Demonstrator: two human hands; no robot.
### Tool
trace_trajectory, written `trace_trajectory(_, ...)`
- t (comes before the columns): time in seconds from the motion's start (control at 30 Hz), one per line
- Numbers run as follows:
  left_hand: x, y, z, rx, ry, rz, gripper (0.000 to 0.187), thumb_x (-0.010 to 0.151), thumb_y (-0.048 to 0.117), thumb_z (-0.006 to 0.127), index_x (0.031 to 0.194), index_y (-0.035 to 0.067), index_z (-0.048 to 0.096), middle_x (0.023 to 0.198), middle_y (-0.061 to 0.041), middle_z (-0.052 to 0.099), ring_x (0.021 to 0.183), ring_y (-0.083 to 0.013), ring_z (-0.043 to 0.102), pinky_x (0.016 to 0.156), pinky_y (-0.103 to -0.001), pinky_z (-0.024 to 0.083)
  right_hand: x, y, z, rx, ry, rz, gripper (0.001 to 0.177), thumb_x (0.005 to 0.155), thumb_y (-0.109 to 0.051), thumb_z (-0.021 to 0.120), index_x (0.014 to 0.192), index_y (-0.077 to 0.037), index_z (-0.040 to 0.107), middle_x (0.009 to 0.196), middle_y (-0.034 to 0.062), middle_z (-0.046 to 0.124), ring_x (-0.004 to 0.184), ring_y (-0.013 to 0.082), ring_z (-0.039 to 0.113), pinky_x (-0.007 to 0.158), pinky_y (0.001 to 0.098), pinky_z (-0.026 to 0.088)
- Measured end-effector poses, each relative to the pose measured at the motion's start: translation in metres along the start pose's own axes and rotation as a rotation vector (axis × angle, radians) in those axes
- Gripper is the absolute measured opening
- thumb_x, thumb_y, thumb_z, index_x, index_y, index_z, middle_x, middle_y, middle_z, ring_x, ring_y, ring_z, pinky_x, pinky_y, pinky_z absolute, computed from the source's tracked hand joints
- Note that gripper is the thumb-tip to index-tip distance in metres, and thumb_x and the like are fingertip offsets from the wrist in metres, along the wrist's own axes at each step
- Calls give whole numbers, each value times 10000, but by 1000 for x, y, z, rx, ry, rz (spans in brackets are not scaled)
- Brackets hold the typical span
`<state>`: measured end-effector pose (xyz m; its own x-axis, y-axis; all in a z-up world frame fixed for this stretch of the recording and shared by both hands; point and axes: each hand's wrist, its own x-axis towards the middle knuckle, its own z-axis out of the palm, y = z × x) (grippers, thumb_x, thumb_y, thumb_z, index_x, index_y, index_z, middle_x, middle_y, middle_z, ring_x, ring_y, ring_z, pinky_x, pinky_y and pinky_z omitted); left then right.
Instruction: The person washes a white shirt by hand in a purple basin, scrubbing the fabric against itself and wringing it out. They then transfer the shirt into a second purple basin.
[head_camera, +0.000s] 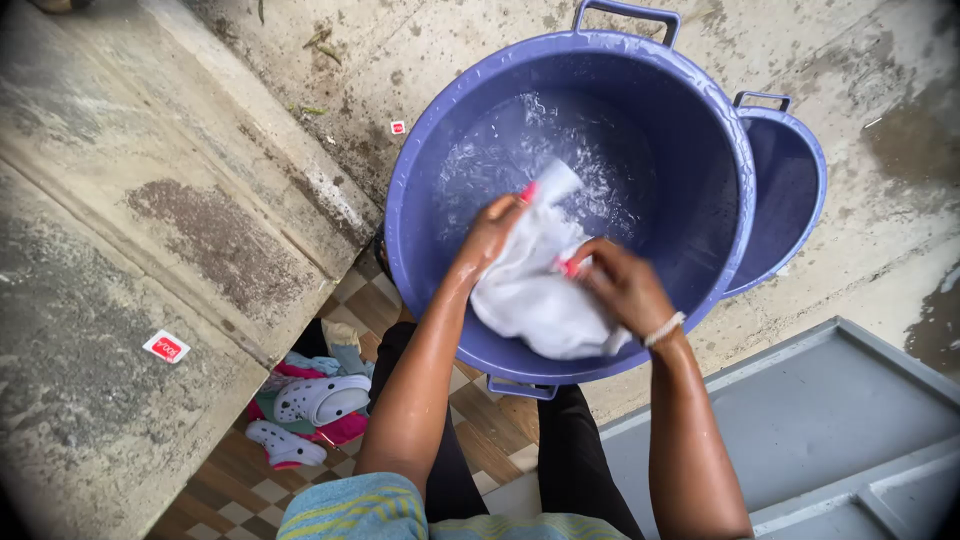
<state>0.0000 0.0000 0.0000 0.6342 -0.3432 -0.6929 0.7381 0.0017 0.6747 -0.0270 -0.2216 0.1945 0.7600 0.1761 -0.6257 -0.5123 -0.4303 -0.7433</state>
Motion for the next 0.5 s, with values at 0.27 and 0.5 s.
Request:
trace_trajectory(0.27,-7,21,-35,-354,463,213,518,1035,393,604,1344,-23,619,1250,-141,652,1039,-250,650,942,-413,560,26,39,-49,-364,818,-146,99,1045,-100,758,1054,-8,723,867,144,709,732,173,659,690,325,520)
trace_trajectory(0.5,-13,48,-27,-917,156,318,744,1057,411,569,1616,27,261,1663,-185,315,1557,-307,287,1276,-461,275,98,69,-57,-62,723,-231,262,1123,-124,610,1348,2,563,1238,167,751,1165,238,745,1012,322,552)
